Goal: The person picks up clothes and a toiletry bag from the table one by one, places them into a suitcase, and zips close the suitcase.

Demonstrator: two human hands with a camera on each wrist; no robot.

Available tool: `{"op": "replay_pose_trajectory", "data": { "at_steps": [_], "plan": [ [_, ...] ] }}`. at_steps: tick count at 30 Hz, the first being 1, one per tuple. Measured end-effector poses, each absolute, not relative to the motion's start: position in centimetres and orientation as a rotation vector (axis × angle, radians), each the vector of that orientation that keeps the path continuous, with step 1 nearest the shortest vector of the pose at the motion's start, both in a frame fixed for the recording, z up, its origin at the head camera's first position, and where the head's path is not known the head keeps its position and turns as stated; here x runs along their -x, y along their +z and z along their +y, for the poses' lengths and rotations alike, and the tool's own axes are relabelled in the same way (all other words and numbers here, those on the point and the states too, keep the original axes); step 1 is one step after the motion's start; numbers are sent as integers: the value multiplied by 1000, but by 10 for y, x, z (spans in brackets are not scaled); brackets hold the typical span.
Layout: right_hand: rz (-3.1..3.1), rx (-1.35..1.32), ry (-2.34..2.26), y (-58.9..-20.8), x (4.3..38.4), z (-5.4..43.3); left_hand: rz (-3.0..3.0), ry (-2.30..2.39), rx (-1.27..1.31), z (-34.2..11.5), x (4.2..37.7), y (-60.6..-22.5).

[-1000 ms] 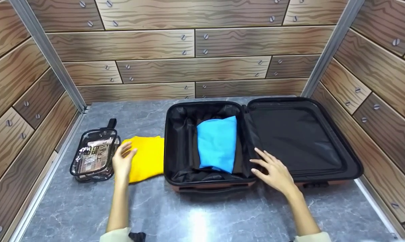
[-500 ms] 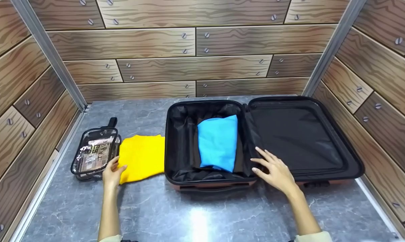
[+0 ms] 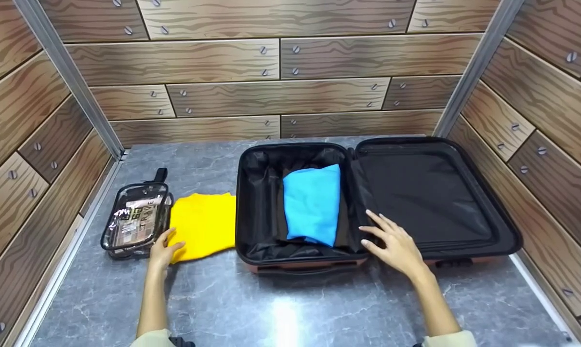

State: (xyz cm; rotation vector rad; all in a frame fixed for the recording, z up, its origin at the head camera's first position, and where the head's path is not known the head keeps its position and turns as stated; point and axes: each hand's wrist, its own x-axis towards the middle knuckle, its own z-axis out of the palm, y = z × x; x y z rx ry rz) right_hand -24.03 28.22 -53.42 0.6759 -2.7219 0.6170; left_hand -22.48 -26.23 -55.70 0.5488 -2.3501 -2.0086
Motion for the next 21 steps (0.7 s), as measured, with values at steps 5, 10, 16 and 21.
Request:
{"op": "replay_pose_trajectory", "data": {
  "at_steps": [5, 10, 16, 21],
  "plan": [
    [-2712, -685, 609, -534, 240, 282, -2306, -2089, -533, -265, 236, -561],
    [-2713, -687, 602, -534, 240, 282, -2284, -2110, -541, -266, 245, -564],
    [-2724, -684, 614, -534, 240, 282, -2347, -2104, -526, -269, 255, -567],
    [-2717, -688, 620, -534, 240, 281, -2321, -2139, -465, -269, 258, -571]
  ]
}}
